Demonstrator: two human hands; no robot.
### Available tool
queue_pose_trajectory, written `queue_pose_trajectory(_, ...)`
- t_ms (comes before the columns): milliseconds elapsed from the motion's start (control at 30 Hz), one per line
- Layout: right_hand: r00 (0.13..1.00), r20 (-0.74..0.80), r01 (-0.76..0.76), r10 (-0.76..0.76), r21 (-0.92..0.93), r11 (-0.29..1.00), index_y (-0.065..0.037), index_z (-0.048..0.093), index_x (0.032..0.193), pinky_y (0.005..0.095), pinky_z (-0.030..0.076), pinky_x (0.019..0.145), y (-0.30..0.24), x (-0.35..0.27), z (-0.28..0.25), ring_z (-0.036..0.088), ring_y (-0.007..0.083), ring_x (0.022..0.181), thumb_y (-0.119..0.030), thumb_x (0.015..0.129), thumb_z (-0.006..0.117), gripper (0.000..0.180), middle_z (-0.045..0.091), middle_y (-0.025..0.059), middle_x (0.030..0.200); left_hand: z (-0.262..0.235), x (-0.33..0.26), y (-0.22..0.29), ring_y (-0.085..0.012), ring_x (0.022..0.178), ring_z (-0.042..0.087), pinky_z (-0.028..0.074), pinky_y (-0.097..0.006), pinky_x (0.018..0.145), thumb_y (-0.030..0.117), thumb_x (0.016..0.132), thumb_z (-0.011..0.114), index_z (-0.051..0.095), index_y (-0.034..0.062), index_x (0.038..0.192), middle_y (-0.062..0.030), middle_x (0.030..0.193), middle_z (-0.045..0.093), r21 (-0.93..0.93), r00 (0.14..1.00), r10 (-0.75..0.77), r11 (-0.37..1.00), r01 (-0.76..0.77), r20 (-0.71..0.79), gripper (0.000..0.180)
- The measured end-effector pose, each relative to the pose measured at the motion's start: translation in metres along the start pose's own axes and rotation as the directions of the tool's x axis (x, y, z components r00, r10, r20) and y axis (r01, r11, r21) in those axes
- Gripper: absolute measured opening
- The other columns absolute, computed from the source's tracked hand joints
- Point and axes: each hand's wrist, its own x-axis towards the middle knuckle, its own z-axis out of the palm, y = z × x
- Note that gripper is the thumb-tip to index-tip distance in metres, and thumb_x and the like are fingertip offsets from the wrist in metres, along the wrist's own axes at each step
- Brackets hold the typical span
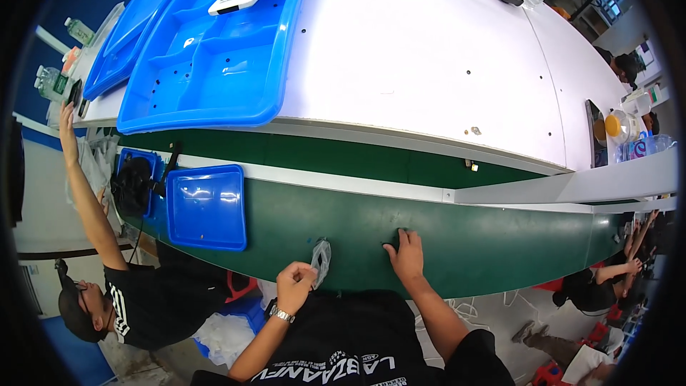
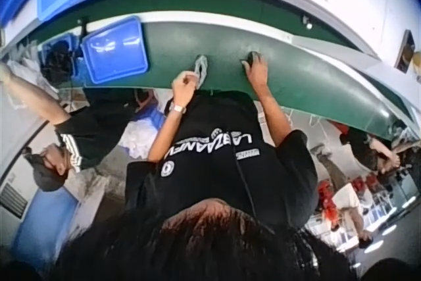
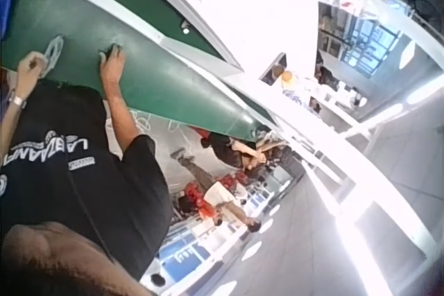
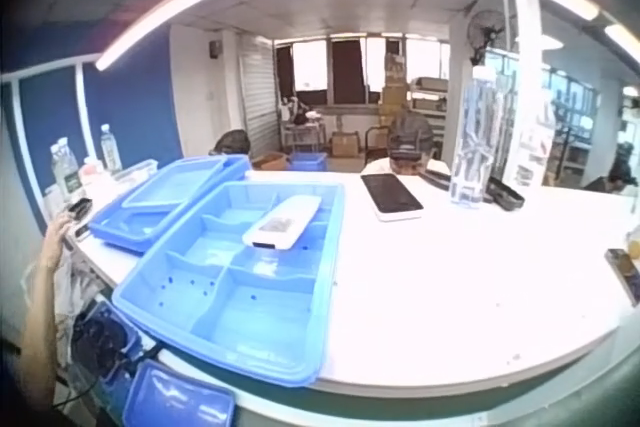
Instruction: Assembling small electronic components, specifically smartwatches, on a production line.
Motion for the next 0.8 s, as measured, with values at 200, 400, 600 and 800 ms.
queue_pose_trajectory(200,0.999,-0.053,0.007,-0.002,0.095,0.995,-0.003,0.072,0.104,0.0433,0.054,0.078,0.005,-0.009,0.017,0.065,0.0365,0.088,-0.015,0.08,0.08,0.028,0.067,0.0146,0.099,0.002,0.0,-0.001,-0.0064,0.062,0.062,0.049,-0.024,0.058,0.006,0.087,0.072,0.069,0.0006,0.089,-0.0018,0.07,0.069,-0.034,0.999,-0.028,0.999,0.029,0.031,0.006)
queue_pose_trajectory(400,0.998,-0.06,0.008,0.001,0.154,0.988,-0.005,0.073,0.096,0.0446,0.055,0.073,0.008,-0.009,0.019,0.067,0.0374,0.081,-0.01,0.083,0.075,0.013,0.068,0.0148,0.092,0.004,0.0,-0.002,-0.0053,0.062,0.061,0.048,-0.024,0.057,0.009,0.089,0.073,0.068,-0.0003,0.089,-0.0013,0.07,0.068,-0.022,0.998,-0.028,0.999,0.029,0.061,0.01)
queue_pose_trajectory(600,0.998,-0.017,0.056,-0.055,0.096,0.994,-0.004,0.069,0.095,0.0473,0.052,0.078,0.01,-0.006,0.021,0.063,0.0389,0.088,-0.008,0.087,0.069,0.009,0.064,0.0152,0.093,0.006,0.0,-0.002,-0.006,0.063,0.062,0.05,-0.024,0.058,0.009,0.09,0.072,0.068,-0.0008,0.09,-0.0025,0.071,0.069,-0.031,0.997,-0.023,0.999,0.026,0.072,0.011)
queue_pose_trajectory(800,0.988,0.044,0.143,-0.145,0.039,0.989,-0.005,0.063,0.1,0.0464,0.049,0.083,0.022,-0.008,0.011,0.056,0.0372,0.096,-0.007,0.089,0.066,0.012,0.057,0.0145,0.099,0.016,0.001,0.009,-0.0085,0.065,0.064,0.052,-0.023,0.058,0.003,0.091,0.068,0.066,0.0002,0.092,-0.0039,0.075,0.068,0.016,0.989,-0.008,1.0,0.006,0.144,0.004)
